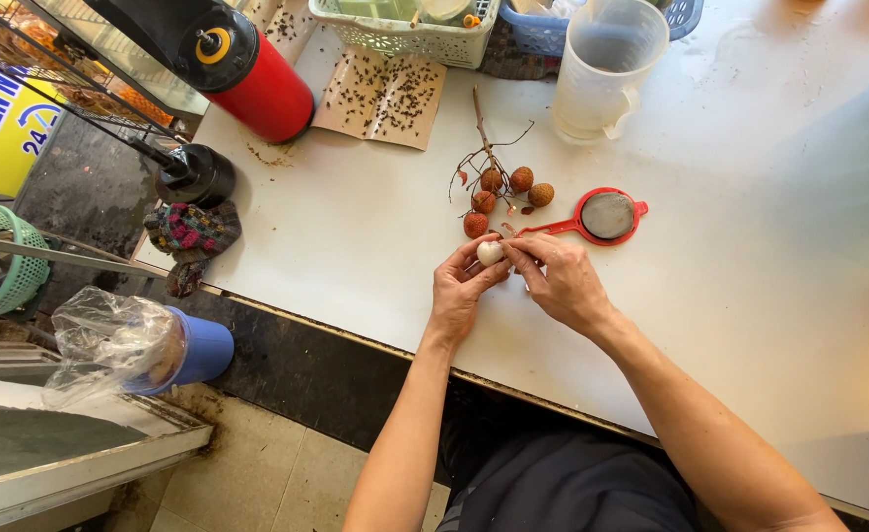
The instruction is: Peeling longan fruit by hand on a preparation counter.
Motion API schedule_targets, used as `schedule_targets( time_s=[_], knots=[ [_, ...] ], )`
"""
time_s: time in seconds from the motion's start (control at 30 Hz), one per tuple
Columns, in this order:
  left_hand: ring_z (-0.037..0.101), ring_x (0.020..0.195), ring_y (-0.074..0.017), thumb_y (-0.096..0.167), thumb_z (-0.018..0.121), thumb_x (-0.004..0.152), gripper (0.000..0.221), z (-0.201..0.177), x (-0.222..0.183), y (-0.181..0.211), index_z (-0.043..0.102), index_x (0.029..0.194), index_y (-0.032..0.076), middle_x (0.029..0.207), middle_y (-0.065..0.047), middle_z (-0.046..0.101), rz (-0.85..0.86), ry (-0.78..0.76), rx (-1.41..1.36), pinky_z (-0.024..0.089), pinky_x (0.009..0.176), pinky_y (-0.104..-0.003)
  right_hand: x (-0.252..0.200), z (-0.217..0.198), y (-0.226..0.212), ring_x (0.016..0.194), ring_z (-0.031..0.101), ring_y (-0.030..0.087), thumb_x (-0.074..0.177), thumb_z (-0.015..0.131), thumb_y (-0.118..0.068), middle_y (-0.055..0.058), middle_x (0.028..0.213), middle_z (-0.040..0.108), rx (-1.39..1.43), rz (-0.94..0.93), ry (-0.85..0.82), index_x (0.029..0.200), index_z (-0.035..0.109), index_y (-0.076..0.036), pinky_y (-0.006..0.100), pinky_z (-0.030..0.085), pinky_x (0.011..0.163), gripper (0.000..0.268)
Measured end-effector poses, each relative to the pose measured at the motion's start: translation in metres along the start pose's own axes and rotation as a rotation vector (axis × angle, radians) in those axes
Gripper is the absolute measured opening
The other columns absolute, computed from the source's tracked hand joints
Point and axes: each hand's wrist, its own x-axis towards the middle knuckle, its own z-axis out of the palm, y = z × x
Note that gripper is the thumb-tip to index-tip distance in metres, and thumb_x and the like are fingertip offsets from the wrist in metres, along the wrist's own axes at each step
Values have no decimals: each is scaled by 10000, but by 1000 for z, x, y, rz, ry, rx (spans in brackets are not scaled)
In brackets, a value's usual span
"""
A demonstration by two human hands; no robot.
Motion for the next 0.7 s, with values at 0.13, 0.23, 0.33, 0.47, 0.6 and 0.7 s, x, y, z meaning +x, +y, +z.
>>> schedule_targets(
  time_s=[0.13, 0.23, 0.33, 0.47, 0.6, 0.7],
  knots=[
    [713, 1036, -198, -26, 771, 886, 477, -4, 1, -5, 632, 1342, -25, 1182, -130, 715, 18, -23, -15, 612, 924, -313, -2, 2, 4, 776, 692, 268, 982, 669, -131, 131, 939, 735, -89, -51, 15, 1113, 738, 0, 372, 543, 701, 198],
    [717, 1038, -201, -8, 767, 895, 481, -2, 0, 1, 625, 1354, -19, 1193, -134, 714, 1, -12, -8, 614, 924, -322, 0, 2, 1, 783, 695, 255, 979, 666, -122, 133, 957, 743, -102, -86, 55, 1094, 736, 5, 357, 549, 693, 185],
    [715, 1015, -215, -3, 757, 897, 474, 3, -3, 10, 627, 1352, -3, 1179, -137, 717, -53, 1, -105, 621, 886, -343, 4, -5, -8, 635, 704, 181, 978, 645, -151, 99, 927, 766, 61, 242, -23, 1121, 718, -5, 324, 567, 614, 217],
    [729, 1020, -215, 4, 741, 893, 423, -2, -2, 9, 606, 1290, 57, 1140, -130, 728, -50, -28, -234, 621, 881, -329, 4, -7, -6, 626, 699, 145, 980, 655, -166, 104, 896, 771, 100, 281, -13, 1155, 721, -7, 307, 564, 619, 245],
    [719, 1009, -193, 23, 736, 960, 366, -16, -1, 0, 645, 1311, -24, 1160, -122, 721, -64, -80, -317, 600, 861, -279, 0, -3, 6, 717, 714, 114, 988, 645, -155, 90, 902, 778, 109, 224, 6, 1149, 728, 1, 291, 573, 653, 239],
    [722, 1005, -186, 34, 723, 954, 362, -11, -3, 8, 663, 1308, -15, 1141, -123, 728, -82, -67, -338, 602, 867, -259, 3, -7, -7, 633, 678, 142, 984, 644, -174, 85, 867, 770, 114, 332, -42, 1141, 730, -11, 306, 560, 624, 242]
  ],
)
